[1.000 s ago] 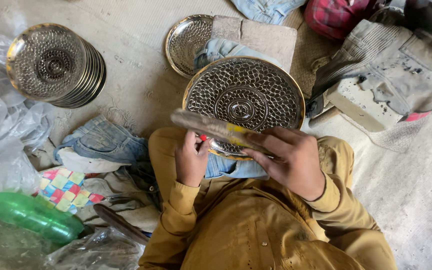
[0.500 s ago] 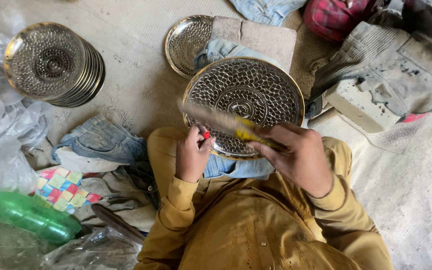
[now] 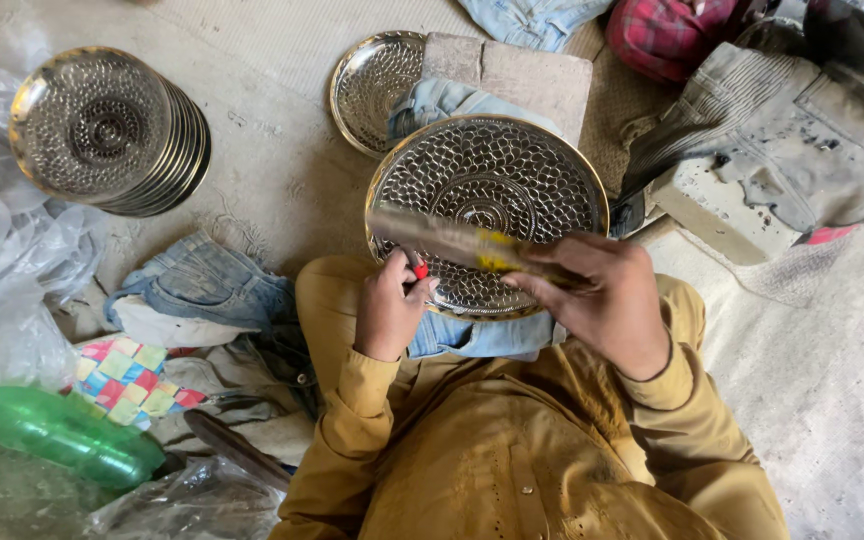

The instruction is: The person sits on the floor with a decorative brass tray in their lap and hammers a small punch against the tray's patterned surface using a wooden mallet, repositioning the punch by hand to work across the design. Stacks of finished trays sit beside them on the floor.

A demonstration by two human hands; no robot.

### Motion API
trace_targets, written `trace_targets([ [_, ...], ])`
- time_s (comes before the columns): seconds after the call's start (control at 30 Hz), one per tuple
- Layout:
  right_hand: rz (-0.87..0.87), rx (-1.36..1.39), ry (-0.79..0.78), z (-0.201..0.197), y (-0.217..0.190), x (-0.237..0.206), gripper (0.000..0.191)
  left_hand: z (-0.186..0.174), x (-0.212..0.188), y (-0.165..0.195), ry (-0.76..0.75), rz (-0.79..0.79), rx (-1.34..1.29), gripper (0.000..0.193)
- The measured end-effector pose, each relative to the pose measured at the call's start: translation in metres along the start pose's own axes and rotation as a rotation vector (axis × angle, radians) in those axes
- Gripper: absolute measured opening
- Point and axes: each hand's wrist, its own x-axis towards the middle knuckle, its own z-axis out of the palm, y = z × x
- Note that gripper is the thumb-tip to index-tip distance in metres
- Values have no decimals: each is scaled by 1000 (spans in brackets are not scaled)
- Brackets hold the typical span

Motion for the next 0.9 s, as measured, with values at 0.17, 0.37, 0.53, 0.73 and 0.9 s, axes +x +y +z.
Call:
trace_targets([
  [0.17, -10, -67, -54, -3, 1, 1, 21, 0, 2, 0, -17, 11, 53, 26],
  [0.37, -37, -81, -25, -4, 3, -1, 23, 2, 4, -3, -66, -17, -78, 20],
  [0.53, -35, 15, 20, -2, 5, -2, 23, 3, 6, -5, -90, -38, 44, 25],
  [0.73, -59, -23, 28, -1, 7, -4, 23, 3, 5, -2, -137, -107, -210, 20],
  [0.9, -29, 157, 190, -2, 17, -27, 30, -1, -11, 7, 118, 100, 29, 23],
])
